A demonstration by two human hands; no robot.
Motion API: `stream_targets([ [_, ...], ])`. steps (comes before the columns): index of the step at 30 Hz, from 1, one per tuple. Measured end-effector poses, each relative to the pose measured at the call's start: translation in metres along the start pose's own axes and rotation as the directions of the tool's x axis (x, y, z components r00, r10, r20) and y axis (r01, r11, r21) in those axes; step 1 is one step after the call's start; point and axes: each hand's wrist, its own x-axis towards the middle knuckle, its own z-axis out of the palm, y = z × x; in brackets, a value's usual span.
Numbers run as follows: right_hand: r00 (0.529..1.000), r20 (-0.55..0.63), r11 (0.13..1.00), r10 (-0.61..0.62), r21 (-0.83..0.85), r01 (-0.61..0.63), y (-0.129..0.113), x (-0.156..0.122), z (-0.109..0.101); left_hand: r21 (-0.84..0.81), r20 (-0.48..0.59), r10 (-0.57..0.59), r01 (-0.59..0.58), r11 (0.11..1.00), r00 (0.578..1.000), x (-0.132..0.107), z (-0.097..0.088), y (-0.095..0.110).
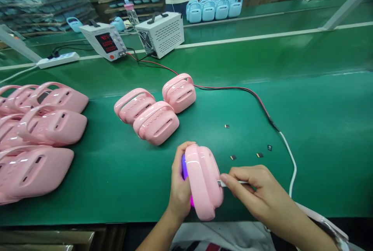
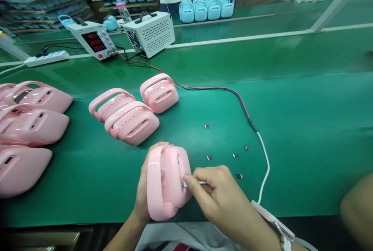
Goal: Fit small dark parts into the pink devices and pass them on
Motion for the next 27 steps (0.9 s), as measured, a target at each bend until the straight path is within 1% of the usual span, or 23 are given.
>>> stream_targets([
  [2, 1.0, -0.018, 1.0, -0.013, 0.015, 0.013, 0.0, -0.002, 0.002, 0.02, 0.025, 0.007, -0.008, 1.0, 1.0, 0.001, 0.001, 0.001],
  [5, 1.0, 0.003, 0.999, -0.017, 0.041, 0.017, 0.0, -0.004, 0.004, 0.036, 0.098, 0.008, -0.011, 0.999, 0.995, 0.003, -0.001, -0.001],
  [7, 1.0, 0.017, 0.999, -0.006, 0.034, 0.005, 0.0, -0.004, 0.004, 0.035, 0.124, 0.018, -0.023, 0.999, 0.992, 0.004, -0.002, -0.004],
  [9, 0.999, 0.028, 0.999, 0.018, 0.033, -0.019, 0.0, -0.004, 0.004, 0.037, 0.127, 0.035, -0.04, 0.999, 0.991, 0.005, -0.003, -0.006],
  [12, 0.994, 0.083, 0.992, 0.066, 0.098, -0.074, 0.002, -0.003, 0.003, 0.037, 0.125, 0.038, -0.043, 0.998, 0.991, 0.004, -0.002, -0.006],
  [15, 0.981, 0.145, 0.973, 0.13, 0.17, -0.154, 0.005, -0.001, 0.0, 0.021, 0.134, -0.004, 0.002, 1.0, 0.991, 0.002, -0.004, -0.005],
  [17, 0.973, 0.149, 0.962, 0.177, 0.181, -0.202, 0.007, 0.001, -0.001, 0.011, 0.194, -0.017, 0.015, 1.0, 0.981, -0.001, -0.01, -0.006],
  [18, 0.971, 0.142, 0.959, 0.194, 0.179, -0.218, 0.008, 0.001, -0.001, 0.011, 0.247, 0.001, -0.004, 1.0, 0.969, -0.003, -0.013, -0.008],
  [20, 0.969, 0.125, 0.957, 0.211, 0.177, -0.231, 0.009, 0.001, -0.001, 0.046, 0.352, 0.063, -0.085, 0.995, 0.934, -0.007, -0.02, -0.011],
  [22, 0.969, 0.126, 0.958, 0.214, 0.169, -0.233, 0.012, -0.001, 0.0, 0.122, 0.391, 0.079, -0.136, 0.983, 0.917, -0.013, -0.025, -0.014],
  [23, 0.968, 0.131, 0.96, 0.213, 0.157, -0.233, 0.015, -0.002, 0.001, 0.171, 0.386, 0.048, -0.123, 0.978, 0.921, -0.016, -0.027, -0.014],
  [25, 0.967, 0.149, 0.965, 0.208, 0.13, -0.227, 0.022, -0.005, 0.004, 0.269, 0.35, -0.08, -0.018, 0.963, 0.933, -0.02, -0.029, -0.012],
  [27, 0.967, 0.152, 0.966, 0.204, 0.128, -0.224, 0.032, -0.006, 0.009, 0.345, 0.326, -0.211, 0.092, 0.934, 0.921, -0.02, -0.029, -0.008],
])
